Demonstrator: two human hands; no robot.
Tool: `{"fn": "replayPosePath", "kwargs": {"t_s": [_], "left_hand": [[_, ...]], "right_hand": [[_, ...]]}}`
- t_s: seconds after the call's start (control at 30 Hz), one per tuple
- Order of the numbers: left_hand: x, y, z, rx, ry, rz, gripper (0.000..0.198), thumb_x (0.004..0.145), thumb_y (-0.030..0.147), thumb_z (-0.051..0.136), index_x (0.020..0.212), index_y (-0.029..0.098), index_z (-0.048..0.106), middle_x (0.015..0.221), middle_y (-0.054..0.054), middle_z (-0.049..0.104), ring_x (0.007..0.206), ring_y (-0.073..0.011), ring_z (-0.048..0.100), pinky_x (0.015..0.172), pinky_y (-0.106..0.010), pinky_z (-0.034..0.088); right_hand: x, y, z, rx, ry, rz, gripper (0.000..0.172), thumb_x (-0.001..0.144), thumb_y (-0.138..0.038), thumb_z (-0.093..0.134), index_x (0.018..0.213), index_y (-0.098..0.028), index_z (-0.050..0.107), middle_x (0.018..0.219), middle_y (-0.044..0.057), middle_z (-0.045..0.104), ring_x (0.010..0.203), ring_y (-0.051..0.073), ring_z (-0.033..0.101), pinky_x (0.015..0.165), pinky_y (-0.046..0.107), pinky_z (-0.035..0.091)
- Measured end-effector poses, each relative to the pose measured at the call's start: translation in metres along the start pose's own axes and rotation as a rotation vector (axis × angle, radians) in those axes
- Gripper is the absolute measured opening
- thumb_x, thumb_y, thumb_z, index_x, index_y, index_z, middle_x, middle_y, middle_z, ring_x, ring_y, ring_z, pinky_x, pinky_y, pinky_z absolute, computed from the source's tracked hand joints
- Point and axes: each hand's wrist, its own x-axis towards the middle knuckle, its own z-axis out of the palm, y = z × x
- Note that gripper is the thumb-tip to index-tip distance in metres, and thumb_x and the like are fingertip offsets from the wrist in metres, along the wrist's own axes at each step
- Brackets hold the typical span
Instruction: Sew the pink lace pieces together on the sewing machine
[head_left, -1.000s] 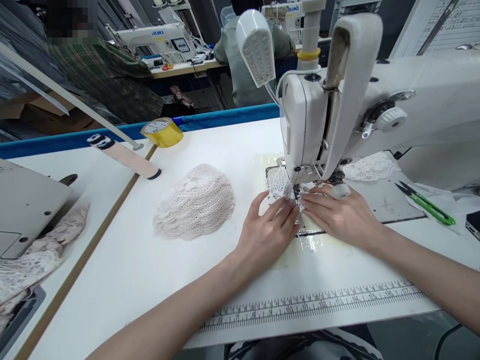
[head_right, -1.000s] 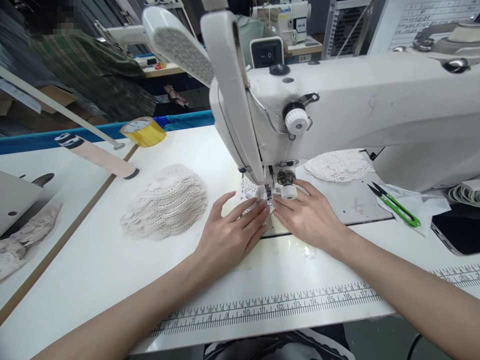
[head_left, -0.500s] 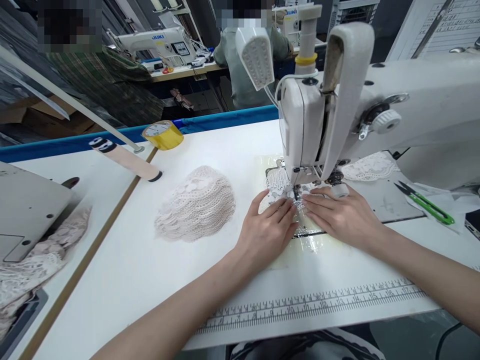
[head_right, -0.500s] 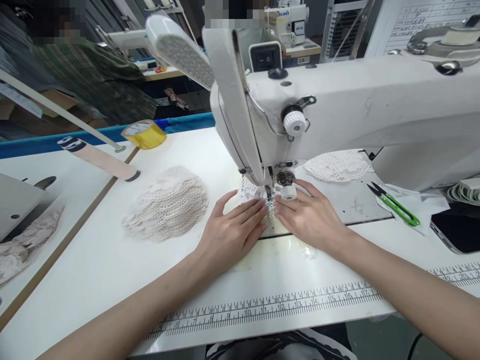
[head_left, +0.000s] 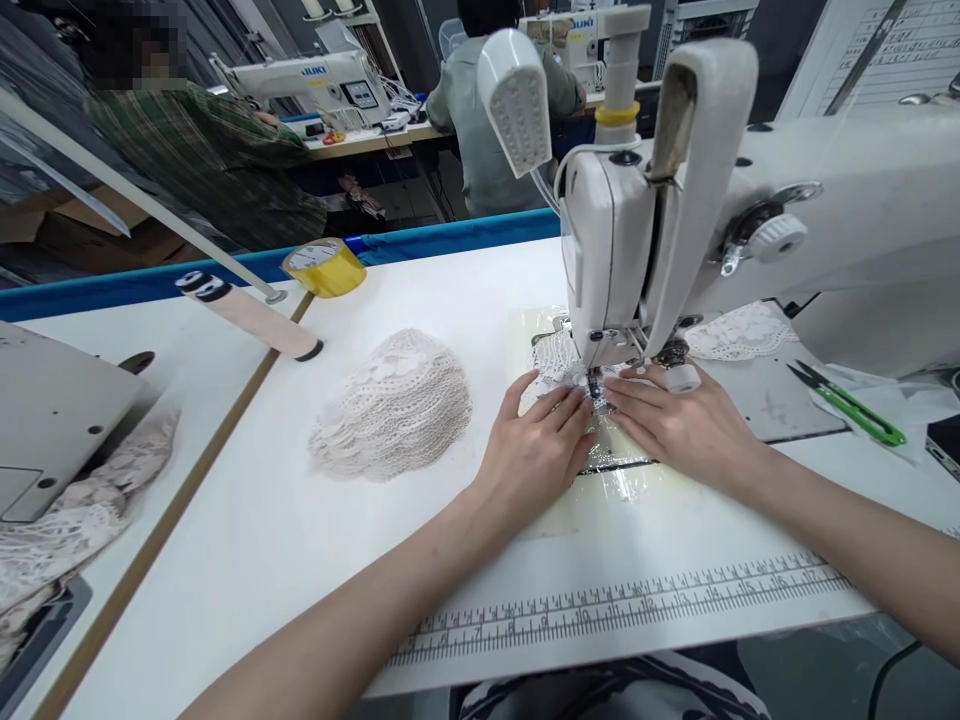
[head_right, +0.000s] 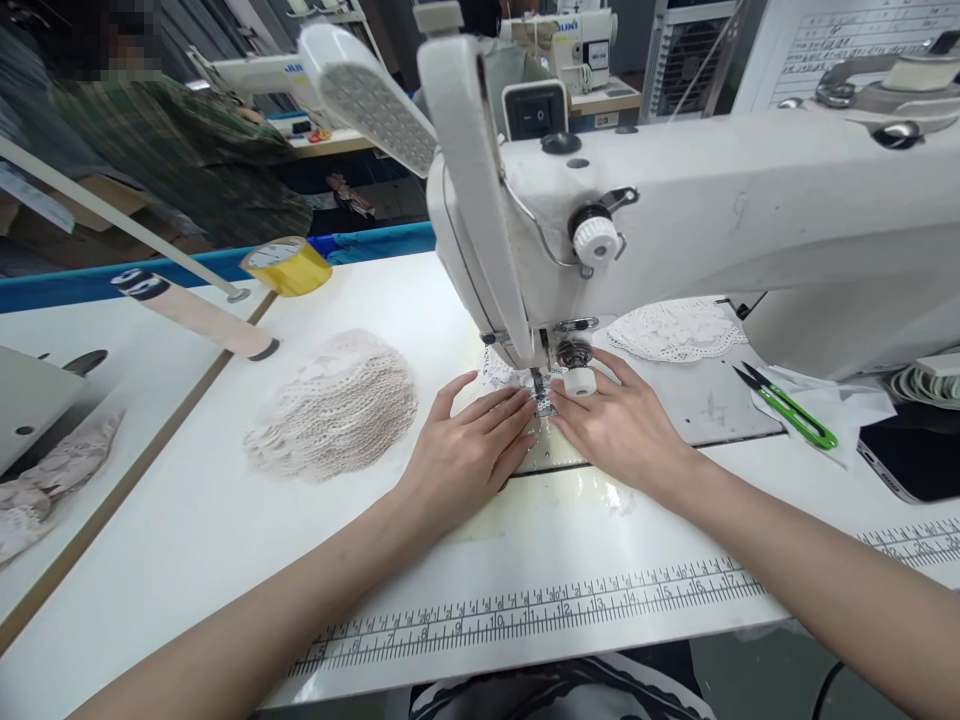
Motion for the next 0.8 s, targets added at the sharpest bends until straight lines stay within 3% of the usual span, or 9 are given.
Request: {"fn": "replayPosePath", "kwargs": {"t_s": [0.47, 0.8], "left_hand": [[0.0020, -0.0020, 0.0022, 0.015, -0.018, -0.016, 0.027, 0.095, 0.028, 0.047, 0.111, 0.015, 0.065, 0.114, -0.007, 0.069, 0.110, -0.0200, 0.062, 0.108, -0.046, 0.030], [0.0022, -0.0055, 0.0002, 0.055, -0.035, -0.028, 0.029, 0.095, 0.028, 0.047, 0.117, 0.013, 0.060, 0.122, -0.008, 0.065, 0.116, -0.0196, 0.058, 0.108, -0.042, 0.032]], "right_hand": [[0.0020, -0.0004, 0.0023, -0.067, -0.046, 0.022, 0.031, 0.096, -0.031, 0.047, 0.115, -0.013, 0.064, 0.097, 0.007, 0.074, 0.095, 0.022, 0.064, 0.097, 0.042, 0.036], [0.0032, -0.0007, 0.0019, -0.044, -0.053, 0.013, 0.032, 0.094, -0.028, 0.048, 0.117, -0.011, 0.063, 0.104, 0.007, 0.072, 0.089, 0.020, 0.064, 0.102, 0.043, 0.035]]}}
